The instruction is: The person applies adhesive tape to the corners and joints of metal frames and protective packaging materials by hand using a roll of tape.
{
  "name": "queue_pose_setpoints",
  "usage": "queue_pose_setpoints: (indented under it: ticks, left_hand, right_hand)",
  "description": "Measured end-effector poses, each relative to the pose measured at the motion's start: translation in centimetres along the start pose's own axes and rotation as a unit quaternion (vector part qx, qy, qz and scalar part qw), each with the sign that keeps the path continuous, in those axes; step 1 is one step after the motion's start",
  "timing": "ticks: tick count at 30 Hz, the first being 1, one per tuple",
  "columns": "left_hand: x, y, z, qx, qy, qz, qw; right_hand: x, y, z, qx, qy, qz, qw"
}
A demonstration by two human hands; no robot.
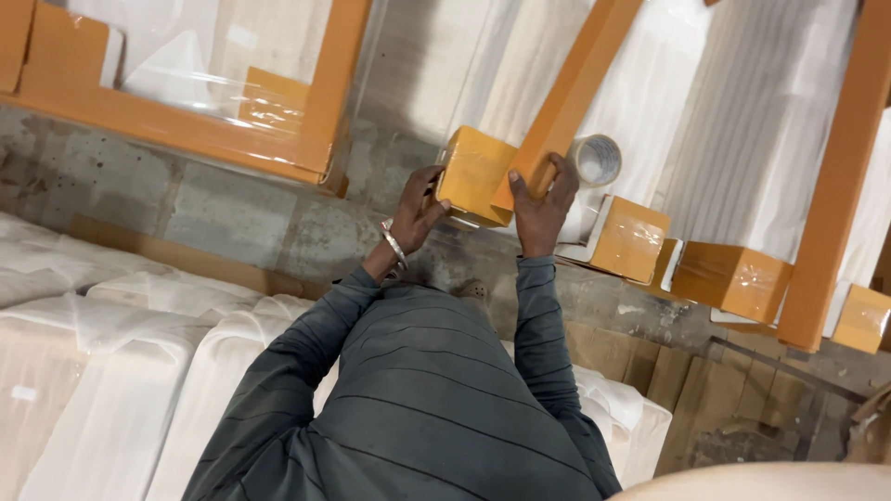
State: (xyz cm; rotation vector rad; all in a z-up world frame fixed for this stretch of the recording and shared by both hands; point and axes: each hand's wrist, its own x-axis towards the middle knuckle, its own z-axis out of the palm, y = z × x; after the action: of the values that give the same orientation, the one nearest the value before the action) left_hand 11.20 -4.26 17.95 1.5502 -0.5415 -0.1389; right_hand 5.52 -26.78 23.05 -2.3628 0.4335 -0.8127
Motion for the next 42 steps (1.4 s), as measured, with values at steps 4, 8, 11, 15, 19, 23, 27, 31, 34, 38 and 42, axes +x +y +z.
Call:
queue_pose_setpoints:
  ticks: [4,8,11,15,19,23,27,31,34,38,42]
  left_hand:
    - [0.0,-0.9,0.0,0.009,0.015,0.003,1.000]
    - [0.0,-1.3,-0.1,0.033,0.016,0.015,0.999]
    - [-0.1,-1.0,-0.4,0.033,0.007,0.023,0.999]
    - [0.0,-0.5,-0.3,0.011,-0.011,0.005,1.000]
    - [0.0,-0.5,-0.3,0.012,-0.010,0.019,1.000]
    - [0.2,0.0,-0.3,0.021,-0.009,0.031,0.999]
    - [0.3,0.3,-0.5,0.012,-0.006,0.013,1.000]
    - [0.3,0.1,-0.5,0.001,-0.010,0.013,1.000]
    - [0.4,0.1,-0.4,-0.009,-0.017,0.022,1.000]
    - [0.4,0.1,-0.4,0.006,-0.013,0.019,1.000]
    - [0.3,0.2,-0.4,0.010,-0.011,0.026,1.000]
  right_hand:
    - [0.8,0.6,-0.2,-0.019,-0.040,0.013,0.999]
    - [1.4,0.7,-0.5,0.158,-0.060,0.117,0.979]
    - [1.6,0.6,-0.7,0.173,-0.063,0.119,0.976]
    - [2.4,-1.5,-2.0,0.148,-0.062,0.152,0.975]
    - [2.9,-1.8,-2.3,0.149,-0.053,0.125,0.979]
    - [2.8,-3.9,-2.8,0.248,-0.018,0.145,0.958]
    - [1.5,-5.4,-2.9,0.181,0.007,0.104,0.978]
    - [0.9,-6.1,-2.2,0.204,0.000,0.070,0.976]
    - [1.5,-6.6,-1.7,0.107,-0.012,0.015,0.994]
    - [2.7,-6.1,-0.1,0.110,-0.058,0.034,0.992]
    - [2.7,-4.8,2.2,0.117,-0.097,0.033,0.988]
